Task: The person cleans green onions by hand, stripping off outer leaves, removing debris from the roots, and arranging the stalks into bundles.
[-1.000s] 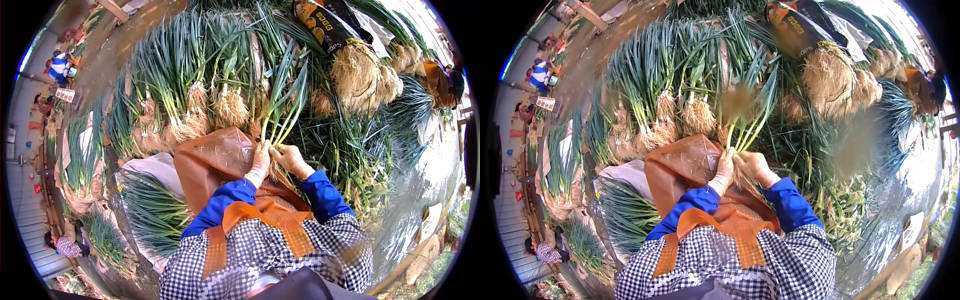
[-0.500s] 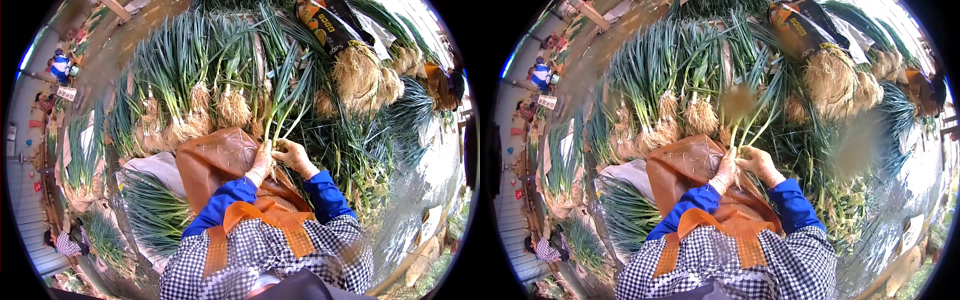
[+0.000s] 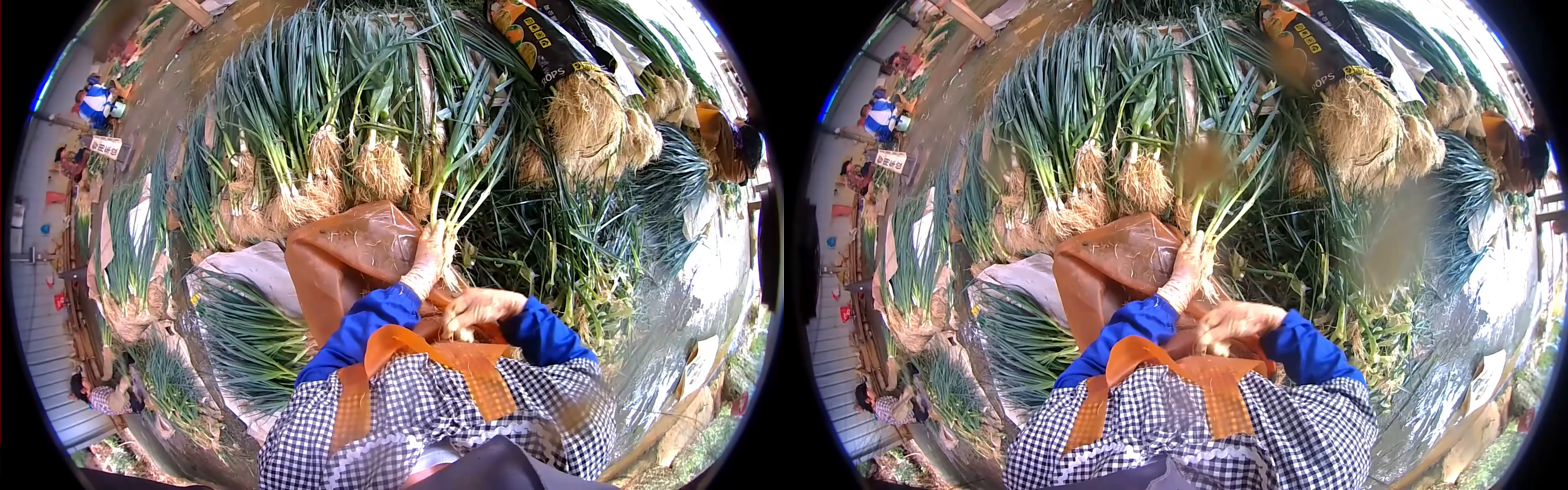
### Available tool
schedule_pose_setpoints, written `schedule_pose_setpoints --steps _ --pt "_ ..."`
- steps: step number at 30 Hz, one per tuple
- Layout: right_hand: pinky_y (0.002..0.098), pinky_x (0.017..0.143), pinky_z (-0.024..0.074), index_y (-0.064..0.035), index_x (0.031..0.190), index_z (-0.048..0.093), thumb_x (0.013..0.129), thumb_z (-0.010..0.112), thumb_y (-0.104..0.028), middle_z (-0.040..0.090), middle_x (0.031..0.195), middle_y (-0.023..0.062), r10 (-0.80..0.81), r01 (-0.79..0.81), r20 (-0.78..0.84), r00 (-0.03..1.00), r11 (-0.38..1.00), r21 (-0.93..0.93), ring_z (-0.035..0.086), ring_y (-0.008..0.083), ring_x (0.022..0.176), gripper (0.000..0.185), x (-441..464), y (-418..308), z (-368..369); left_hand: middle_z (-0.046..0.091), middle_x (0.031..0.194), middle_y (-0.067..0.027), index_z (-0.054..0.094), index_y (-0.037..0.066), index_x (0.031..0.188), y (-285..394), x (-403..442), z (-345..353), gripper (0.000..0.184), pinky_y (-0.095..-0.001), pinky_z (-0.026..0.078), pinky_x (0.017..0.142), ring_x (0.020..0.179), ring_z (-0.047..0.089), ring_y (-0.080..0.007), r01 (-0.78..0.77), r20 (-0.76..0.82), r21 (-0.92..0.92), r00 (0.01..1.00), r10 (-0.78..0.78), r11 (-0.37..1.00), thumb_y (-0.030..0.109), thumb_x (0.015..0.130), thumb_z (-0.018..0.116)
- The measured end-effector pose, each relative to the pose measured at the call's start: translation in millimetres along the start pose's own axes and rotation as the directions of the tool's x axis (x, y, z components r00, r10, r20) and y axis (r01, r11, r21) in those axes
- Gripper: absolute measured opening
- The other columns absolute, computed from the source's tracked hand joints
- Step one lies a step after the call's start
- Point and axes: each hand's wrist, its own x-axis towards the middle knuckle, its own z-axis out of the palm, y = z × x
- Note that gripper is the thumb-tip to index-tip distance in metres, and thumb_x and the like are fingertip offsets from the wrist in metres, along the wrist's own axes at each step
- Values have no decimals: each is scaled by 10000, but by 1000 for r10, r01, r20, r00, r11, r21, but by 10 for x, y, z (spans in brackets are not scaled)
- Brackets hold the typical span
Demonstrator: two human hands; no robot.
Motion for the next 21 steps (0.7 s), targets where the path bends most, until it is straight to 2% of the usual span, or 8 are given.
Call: schedule_pose_setpoints --steps 1,3,5,7,13,16,19,21 --pt "272 596 501 -26 939 657 874 570 -380 635 758 47 63 -69 -94 994 996 -64 597 124 654 370 -118 -22 -89 549 696 0 569 114 891 35 -41 66 147 -185 396 429 532 492 -77 -2 4 -1 1000 2 1000 231 939 494" --pt "268 591 493 -43 1031 630 892 556 -375 634 824 21 316 -588 -729 607 796 -145 575 92 653 368 -141 37 -377 569 726 1 607 87 962 29 -58 140 161 -175 401 452 551 501 -74 21 28 -28 999 -21 999 216 927 517" --pt "224 601 456 -46 1005 603 902 541 -366 612 793 10 -16 85 -813 582 996 41 535 75 626 342 -118 325 -631 607 806 -9 617 51 993 24 -87 178 169 -173 430 540 634 538 -74 30 66 56 997 -34 998 177 911 541" --pt "202 574 415 -56 995 576 899 553 -310 585 773 -8 -73 351 -892 447 931 100 485 53 607 272 87 244 -671 616 855 -24 606 46 1022 11 -76 127 165 -197 452 584 674 548 -87 63 87 134 993 -75 989 144 899 556" --pt "204 525 359 -55 843 568 860 596 -204 537 708 -15 -209 348 -909 360 934 -77 458 70 590 153 369 192 -705 621 900 -50 575 31 1079 39 -134 149 231 -271 513 734 812 611 -154 38 165 62 985 -47 997 37 848 584" --pt "210 515 354 -55 847 570 848 572 -208 532 689 -18 -146 457 -989 34 882 -114 454 79 573 154 101 241 -827 625 1019 -115 574 -19 1096 77 -14 34 247 -323 518 799 864 618 -211 94 169 -88 983 -78 992 99 881 542" --pt "211 532 413 -36 871 576 844 579 -175 561 699 0 -170 301 -979 109 944 -131 506 81 597 142 -23 313 -878 603 1086 -124 530 -12 1169 179 -104 87 311 -341 491 880 986 591 -243 263 331 -236 927 -177 935 168 918 492" --pt "255 606 465 -5 929 600 869 561 -160 601 735 36 -195 97 -924 329 980 -173 563 115 657 171 71 137 -630 589 1105 -126 530 -2 1159 185 -148 135 295 -360 495 864 977 588 -238 378 402 -266 879 -254 887 169 923 483"
